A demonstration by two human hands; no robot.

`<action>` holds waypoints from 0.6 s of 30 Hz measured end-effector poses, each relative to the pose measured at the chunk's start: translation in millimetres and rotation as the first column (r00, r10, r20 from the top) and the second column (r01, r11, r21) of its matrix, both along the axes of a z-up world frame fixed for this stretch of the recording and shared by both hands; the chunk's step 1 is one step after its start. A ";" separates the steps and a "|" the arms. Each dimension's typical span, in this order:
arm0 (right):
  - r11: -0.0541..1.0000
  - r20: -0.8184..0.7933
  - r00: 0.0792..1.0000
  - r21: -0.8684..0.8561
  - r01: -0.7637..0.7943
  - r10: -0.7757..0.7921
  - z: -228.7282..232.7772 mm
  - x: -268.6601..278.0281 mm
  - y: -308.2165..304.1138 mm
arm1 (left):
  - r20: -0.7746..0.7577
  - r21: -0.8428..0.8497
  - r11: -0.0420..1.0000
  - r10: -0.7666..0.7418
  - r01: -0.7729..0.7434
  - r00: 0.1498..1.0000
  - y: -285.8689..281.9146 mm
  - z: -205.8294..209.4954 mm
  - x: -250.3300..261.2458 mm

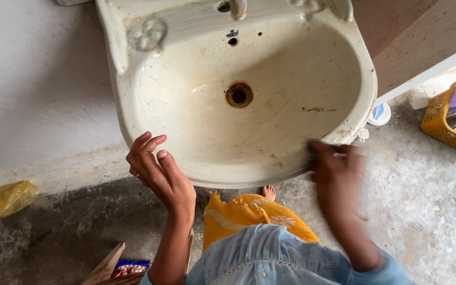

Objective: The person scrubs a white ceramic wall-mounted sink using a dark scouring pad. They clean the basin, rim, and the wall area around the faucet, repeatedly scrubbing the same surfaces.

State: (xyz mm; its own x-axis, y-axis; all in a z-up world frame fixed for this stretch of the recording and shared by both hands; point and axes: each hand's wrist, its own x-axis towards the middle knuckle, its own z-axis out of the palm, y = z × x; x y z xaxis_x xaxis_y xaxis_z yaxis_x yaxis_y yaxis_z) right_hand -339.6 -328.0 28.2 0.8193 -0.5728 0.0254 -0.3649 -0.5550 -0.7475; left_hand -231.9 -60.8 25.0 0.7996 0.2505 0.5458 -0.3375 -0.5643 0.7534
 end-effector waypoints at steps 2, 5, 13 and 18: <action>0.638 -0.028 0.897 -0.693 -0.335 0.440 -17.3 12.5 47.3 | 0.011 0.020 1.000 0.007 -0.007 1.000 -5.2 1.7 3.4; 0.654 -0.187 0.781 -0.452 -0.607 0.596 -15.3 35.2 136.2 | 0.024 0.020 1.000 -0.024 0.023 0.999 -9.9 6.1 5.5; 0.554 0.025 0.916 -0.802 -0.221 0.401 -7.6 32.3 -59.2 | -0.073 0.107 0.992 -0.059 0.066 0.996 -38.9 22.2 -5.7; 0.665 0.142 0.920 -0.732 -0.150 0.364 5.0 82.9 -141.5 | -0.139 0.098 0.986 -0.118 0.133 0.983 -64.1 20.7 -6.0</action>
State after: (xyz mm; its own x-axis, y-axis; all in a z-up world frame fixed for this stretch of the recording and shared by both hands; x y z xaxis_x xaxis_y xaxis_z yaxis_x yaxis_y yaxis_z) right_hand -256.7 -469.5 33.2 0.8307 -0.0657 0.5528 0.0174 -0.9895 -0.1437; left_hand -237.9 -124.9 45.6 0.8880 0.0895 0.4511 -0.3121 -0.6033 0.7339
